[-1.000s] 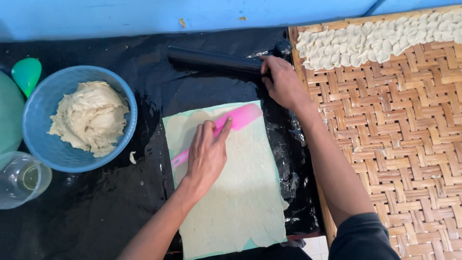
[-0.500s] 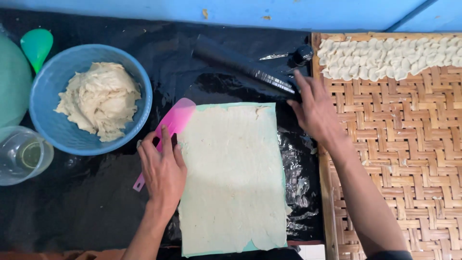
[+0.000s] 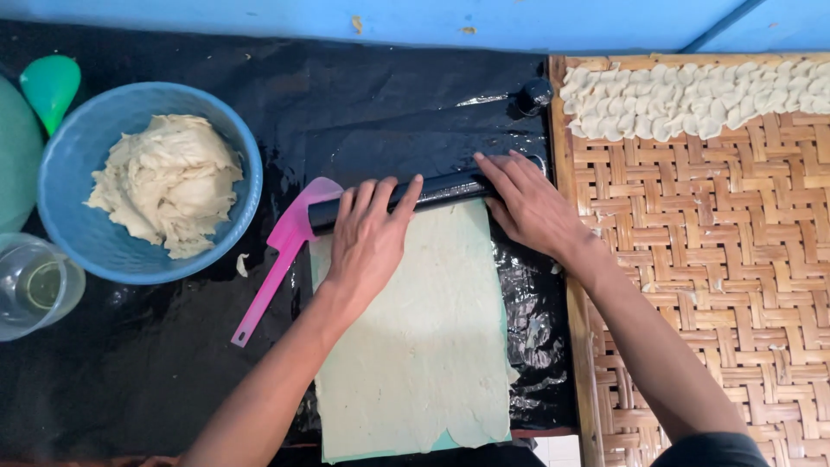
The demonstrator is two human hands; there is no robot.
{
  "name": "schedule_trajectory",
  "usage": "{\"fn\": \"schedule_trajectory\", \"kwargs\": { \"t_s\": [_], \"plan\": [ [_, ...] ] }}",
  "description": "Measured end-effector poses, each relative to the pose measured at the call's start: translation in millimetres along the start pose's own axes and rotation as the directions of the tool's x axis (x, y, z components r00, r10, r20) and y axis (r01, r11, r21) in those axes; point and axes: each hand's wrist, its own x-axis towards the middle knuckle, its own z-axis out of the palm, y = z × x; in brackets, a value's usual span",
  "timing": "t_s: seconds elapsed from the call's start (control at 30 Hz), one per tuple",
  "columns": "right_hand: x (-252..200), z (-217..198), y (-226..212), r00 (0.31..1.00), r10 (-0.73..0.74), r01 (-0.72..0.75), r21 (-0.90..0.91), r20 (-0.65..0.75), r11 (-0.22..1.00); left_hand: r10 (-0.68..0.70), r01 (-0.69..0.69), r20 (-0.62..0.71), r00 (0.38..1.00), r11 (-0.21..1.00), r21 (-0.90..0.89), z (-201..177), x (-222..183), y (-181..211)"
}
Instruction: Preparing circles of dough using a rolling pin and a circular cutter on a workspace.
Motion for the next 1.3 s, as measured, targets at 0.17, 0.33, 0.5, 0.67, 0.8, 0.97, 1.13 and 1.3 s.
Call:
{"fn": "schedule_trajectory", "kwargs": {
  "t_s": [0.17, 0.33, 0.5, 0.67, 0.8, 0.97, 1.13, 1.3],
  "plan": [
    [2.9, 0.4, -2.0, 0.991, 0.12, -0.13, 0.212, 0.06, 0.969, -0.003, 0.003, 0.005, 1.0, 1.0, 0.011, 1.9, -1.7, 6.5],
    [-2.5, 7.6, -8.9, 0.993, 0.118, -0.116, 0.136, -0.01, 0.984, 0.043, -0.038, -0.039, 0.998, 0.991, 0.125, 5.2, -17.4, 17.1],
    [-31.3, 2.4, -14.5, 0.992, 0.121, -0.122, 0.043, 0.026, 0.992, 0.083, -0.085, 0.019, 0.996, 0.99, 0.113, -3.5, -33.9, 38.1],
    [-59.3, -8.5, -29.9, 0.993, 0.118, -0.119, 0.048, 0.025, 0.992, 0.005, -0.005, 0.006, 1.0, 0.997, -0.073, -11.4, -34.6, 46.2],
    [-75.5, -6.3, -35.1, 0.97, 0.218, -0.196, 0.185, -0.108, 0.963, 0.016, -0.014, 0.121, 0.992, 1.0, -0.016, 3.8, -41.0, 36.4],
    [-69.1, -12.5, -47.8, 0.951, 0.223, -0.196, 0.142, -0.216, 0.97, 0.109, -0.11, 0.108, 0.988, 0.994, 0.004, -16.4, -32.9, 24.1],
    [-61.3, 1.0, -56.0, 0.955, 0.2, -0.176, 0.121, -0.219, 0.977, 0.105, -0.095, 0.137, 0.985, 0.993, -0.074, -13.0, -27.9, 5.6],
    [-44.4, 7.9, -57.3, 0.946, 0.315, -0.316, 0.007, -0.074, 0.949, 0.06, -0.056, 0.067, 0.996, 0.996, -0.066, 4.6, -14.9, 6.5]
  ]
}}
